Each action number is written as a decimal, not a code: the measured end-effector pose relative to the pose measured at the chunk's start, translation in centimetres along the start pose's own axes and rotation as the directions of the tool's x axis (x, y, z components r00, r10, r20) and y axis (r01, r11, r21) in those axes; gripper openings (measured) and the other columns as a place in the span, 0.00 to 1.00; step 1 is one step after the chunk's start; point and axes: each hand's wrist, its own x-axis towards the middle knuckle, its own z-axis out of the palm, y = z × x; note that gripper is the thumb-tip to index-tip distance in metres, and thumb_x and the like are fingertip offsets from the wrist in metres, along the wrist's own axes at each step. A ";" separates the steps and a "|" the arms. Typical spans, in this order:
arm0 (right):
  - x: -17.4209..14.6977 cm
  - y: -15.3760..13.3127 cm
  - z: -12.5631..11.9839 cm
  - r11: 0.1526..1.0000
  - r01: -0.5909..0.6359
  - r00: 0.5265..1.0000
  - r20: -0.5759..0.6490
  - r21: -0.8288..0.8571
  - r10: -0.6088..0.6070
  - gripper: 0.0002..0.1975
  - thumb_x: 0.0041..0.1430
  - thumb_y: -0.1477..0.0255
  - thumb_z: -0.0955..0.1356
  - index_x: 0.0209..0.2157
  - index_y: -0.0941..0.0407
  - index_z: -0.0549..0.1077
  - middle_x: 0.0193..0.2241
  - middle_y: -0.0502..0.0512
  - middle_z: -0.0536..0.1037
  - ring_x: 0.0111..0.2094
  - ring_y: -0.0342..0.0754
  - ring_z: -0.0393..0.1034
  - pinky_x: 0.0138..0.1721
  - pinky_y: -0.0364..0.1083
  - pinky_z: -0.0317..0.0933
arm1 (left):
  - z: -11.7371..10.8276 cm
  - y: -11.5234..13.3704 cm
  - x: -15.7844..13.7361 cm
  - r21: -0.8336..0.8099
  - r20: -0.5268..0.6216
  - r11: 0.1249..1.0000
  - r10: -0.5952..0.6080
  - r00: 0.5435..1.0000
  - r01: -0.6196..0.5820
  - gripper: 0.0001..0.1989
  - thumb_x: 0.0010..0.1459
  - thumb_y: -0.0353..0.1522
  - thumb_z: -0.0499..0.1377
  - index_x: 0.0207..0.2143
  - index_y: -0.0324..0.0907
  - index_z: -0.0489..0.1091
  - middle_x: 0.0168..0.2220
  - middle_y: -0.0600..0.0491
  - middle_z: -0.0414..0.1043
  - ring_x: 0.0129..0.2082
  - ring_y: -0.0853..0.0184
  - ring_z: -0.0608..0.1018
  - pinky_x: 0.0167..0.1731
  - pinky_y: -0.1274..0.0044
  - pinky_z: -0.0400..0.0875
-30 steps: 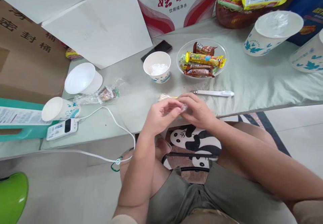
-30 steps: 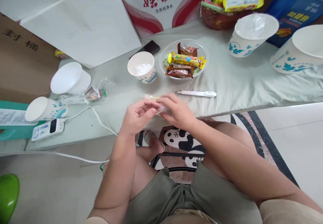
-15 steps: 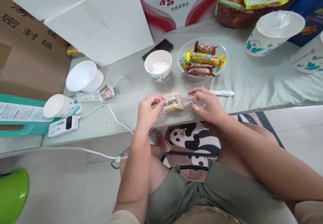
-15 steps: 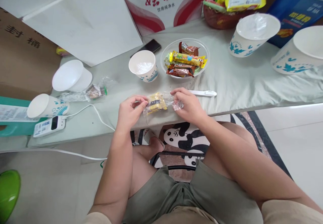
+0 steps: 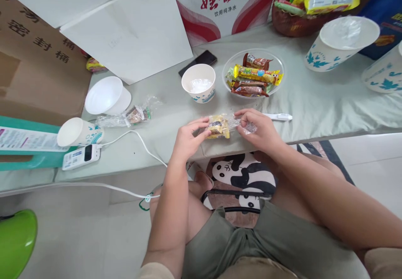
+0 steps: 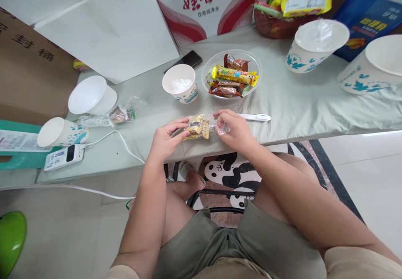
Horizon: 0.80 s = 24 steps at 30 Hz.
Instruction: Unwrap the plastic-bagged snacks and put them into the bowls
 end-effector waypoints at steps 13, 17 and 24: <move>-0.7 1.5 -2.7 0.995 -0.083 0.982 -0.173 -0.050 0.073 0.09 0.55 0.71 0.69 0.25 0.52 0.64 0.41 0.58 0.78 0.43 0.55 0.75 0.46 0.55 0.66 | -0.8 0.3 0.8 -0.362 -0.478 0.897 -0.413 0.775 0.255 0.05 0.43 0.32 0.64 0.23 0.40 0.74 0.22 0.55 0.73 0.24 0.71 0.76 0.23 0.81 0.66; -1.2 1.2 -3.4 0.996 -0.072 0.969 -0.240 -0.053 0.057 0.06 0.53 0.76 0.66 0.28 0.51 0.64 0.38 0.55 0.78 0.42 0.53 0.75 0.45 0.54 0.66 | -1.7 -0.8 0.5 -0.157 -0.408 0.883 -0.466 0.786 0.442 0.02 0.42 0.30 0.61 0.22 0.40 0.72 0.19 0.56 0.70 0.22 0.70 0.73 0.21 0.80 0.60; -1.4 -0.4 -3.6 0.967 0.044 0.919 -0.369 -0.253 -0.138 0.10 0.54 0.78 0.64 0.37 0.50 0.69 0.34 0.55 0.78 0.39 0.55 0.74 0.42 0.54 0.65 | -1.3 -0.5 0.2 0.259 -0.445 0.943 -0.074 0.892 0.207 0.12 0.52 0.34 0.60 0.39 0.42 0.77 0.43 0.48 0.79 0.44 0.61 0.79 0.47 0.70 0.72</move>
